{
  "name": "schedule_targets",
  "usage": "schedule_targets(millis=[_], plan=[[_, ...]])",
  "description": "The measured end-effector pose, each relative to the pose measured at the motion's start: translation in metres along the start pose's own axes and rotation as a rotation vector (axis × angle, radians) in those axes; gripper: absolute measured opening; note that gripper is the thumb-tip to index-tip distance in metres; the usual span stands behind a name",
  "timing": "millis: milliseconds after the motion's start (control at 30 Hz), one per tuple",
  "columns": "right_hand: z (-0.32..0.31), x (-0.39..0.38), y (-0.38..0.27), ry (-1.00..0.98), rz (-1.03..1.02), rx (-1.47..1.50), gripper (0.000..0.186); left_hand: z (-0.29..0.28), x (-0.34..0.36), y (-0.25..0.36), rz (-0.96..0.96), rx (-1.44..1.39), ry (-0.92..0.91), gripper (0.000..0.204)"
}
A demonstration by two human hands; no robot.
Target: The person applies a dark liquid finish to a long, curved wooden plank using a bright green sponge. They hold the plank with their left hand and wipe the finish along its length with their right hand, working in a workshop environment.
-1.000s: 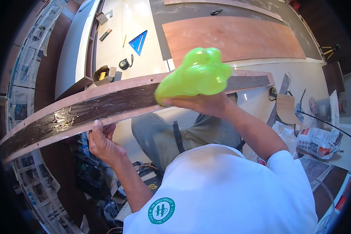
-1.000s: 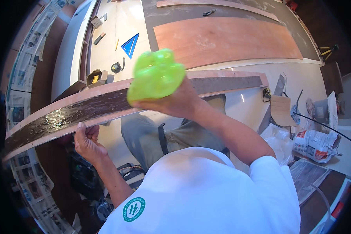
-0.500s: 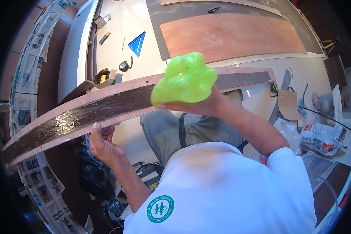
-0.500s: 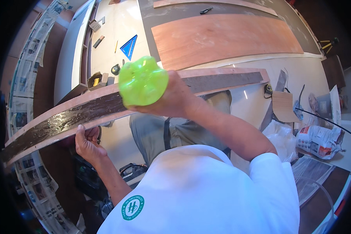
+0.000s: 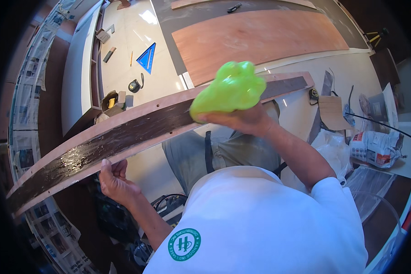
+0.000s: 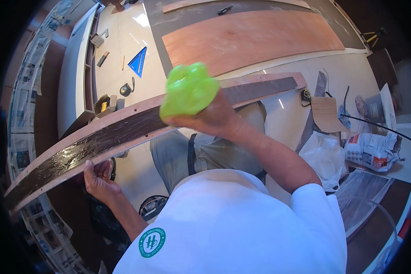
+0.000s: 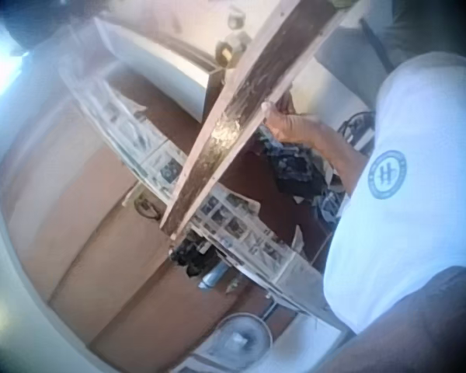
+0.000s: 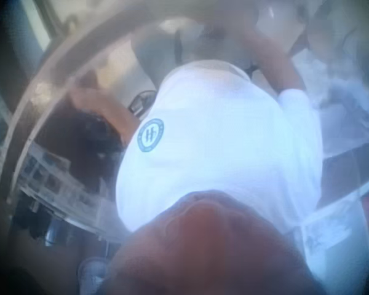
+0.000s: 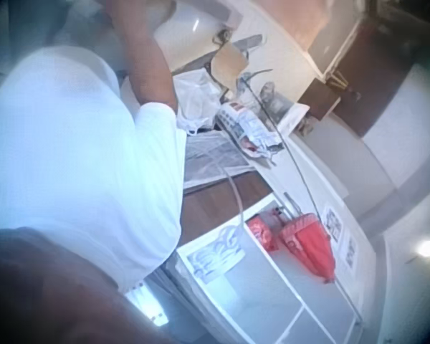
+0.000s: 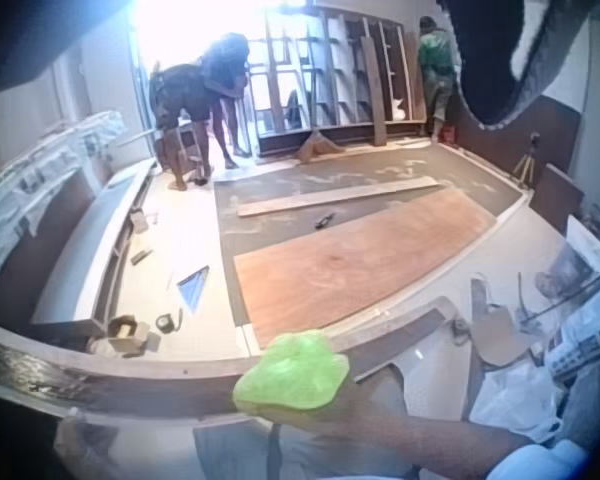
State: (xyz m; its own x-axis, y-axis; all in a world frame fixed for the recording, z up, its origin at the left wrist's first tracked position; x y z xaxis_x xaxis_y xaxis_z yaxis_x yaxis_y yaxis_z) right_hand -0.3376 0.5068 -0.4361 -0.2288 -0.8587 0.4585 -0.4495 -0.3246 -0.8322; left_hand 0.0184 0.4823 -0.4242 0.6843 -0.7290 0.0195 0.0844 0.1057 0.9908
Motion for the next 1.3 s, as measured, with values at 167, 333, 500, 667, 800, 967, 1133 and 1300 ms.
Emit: schedule_targets(millis=[167,333,500,667,800,967,1133,1300], plan=[[-0.048,-0.011,0.032,0.051,-0.016,-0.29,0.045,-0.003,0.001,-0.004,0.006,-0.037,0.009,0.027],[-0.068,-0.022,0.051,0.217,0.406,0.025,0.044,-0.004,0.002,-0.006,0.013,-0.057,-0.023,0.028],[-0.025,-0.012,0.011,0.156,0.185,-0.057,0.044,0.001,-0.003,-0.002,0.024,-0.043,0.013,0.021],[-0.074,-0.029,0.054,0.229,0.444,-0.016,0.049,-0.002,0.002,-0.007,0.014,-0.065,0.02,0.021],[-0.061,-0.036,0.051,0.308,0.463,0.001,0.044,0.002,-0.001,-0.007,-0.001,-0.1,-0.006,0.021],[-0.039,-0.017,0.017,0.179,0.231,-0.11,0.037,-0.006,0.005,-0.009,0.008,-0.061,0.014,0.02],[-0.069,-0.025,0.041,0.21,0.542,0.019,0.04,-0.009,0.007,-0.015,-0.008,-0.127,-0.018,0.027],[0.011,0.003,-0.025,0.112,0.089,0.112,0.032,-0.004,0.003,-0.009,0.009,-0.067,0.033,0.022]])
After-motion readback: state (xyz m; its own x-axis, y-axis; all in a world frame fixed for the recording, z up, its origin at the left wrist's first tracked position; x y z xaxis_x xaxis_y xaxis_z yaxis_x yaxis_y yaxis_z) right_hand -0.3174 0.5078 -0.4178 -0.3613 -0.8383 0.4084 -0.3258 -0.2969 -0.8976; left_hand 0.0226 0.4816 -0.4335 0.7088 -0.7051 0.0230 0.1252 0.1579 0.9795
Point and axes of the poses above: each hand's wrist, its own x-axis towards the middle knuckle, its own z-axis out of the palm, y = z × x, the point moved 1 cm from there along x, towards the middle knuckle, and after that the axes turned 10 degrees about y, right-handed, at the moved point
